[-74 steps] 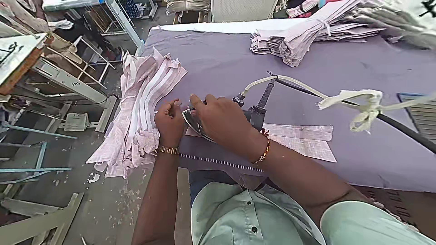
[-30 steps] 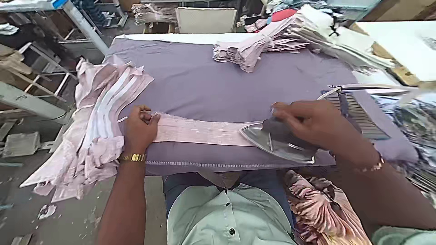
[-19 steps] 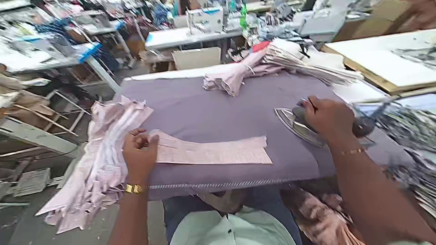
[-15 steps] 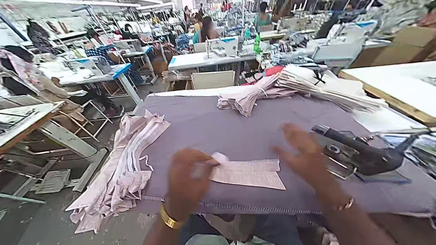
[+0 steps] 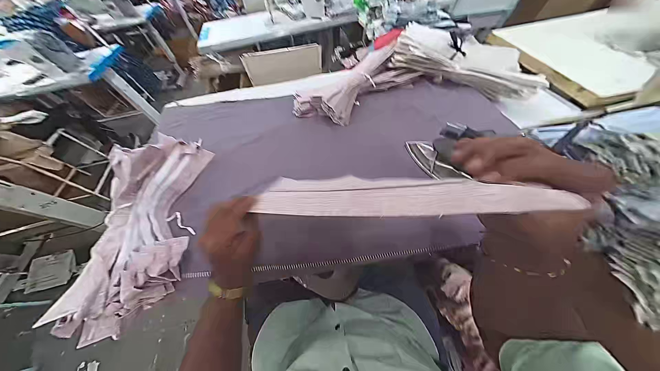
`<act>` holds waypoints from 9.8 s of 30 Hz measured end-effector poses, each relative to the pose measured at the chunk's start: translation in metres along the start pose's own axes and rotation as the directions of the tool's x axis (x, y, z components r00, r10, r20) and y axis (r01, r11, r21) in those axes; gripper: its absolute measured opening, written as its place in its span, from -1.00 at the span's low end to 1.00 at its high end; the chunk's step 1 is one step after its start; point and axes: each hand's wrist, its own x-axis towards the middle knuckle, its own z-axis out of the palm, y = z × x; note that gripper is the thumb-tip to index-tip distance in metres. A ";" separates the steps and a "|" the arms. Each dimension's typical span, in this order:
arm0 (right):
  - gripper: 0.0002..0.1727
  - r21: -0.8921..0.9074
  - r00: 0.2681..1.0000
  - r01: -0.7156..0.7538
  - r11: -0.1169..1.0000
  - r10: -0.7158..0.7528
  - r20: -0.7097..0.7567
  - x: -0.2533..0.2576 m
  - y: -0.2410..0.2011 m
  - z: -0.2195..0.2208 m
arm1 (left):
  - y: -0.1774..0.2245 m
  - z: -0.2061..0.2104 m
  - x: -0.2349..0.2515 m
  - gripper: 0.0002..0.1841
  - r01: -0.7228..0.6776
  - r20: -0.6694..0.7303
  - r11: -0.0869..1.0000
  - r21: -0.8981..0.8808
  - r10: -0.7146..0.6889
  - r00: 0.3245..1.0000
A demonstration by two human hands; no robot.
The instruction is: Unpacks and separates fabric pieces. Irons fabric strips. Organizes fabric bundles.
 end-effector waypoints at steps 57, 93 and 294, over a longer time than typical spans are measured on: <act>-0.42 -0.718 0.653 0.196 0.667 0.457 0.603 -0.005 0.011 0.149 | -0.075 0.039 0.023 -0.51 -0.266 0.812 0.963 0.046 0.119 0.572; -0.51 -0.558 0.587 0.193 0.807 0.361 0.725 0.005 0.014 0.206 | -0.131 -0.042 -0.008 -0.85 0.653 0.322 0.754 0.073 -0.637 0.700; -0.57 -0.781 0.773 -0.091 0.617 0.539 0.336 -0.038 -0.003 0.008 | 0.086 0.144 -0.005 -0.42 0.268 0.605 0.929 -0.255 -0.063 0.794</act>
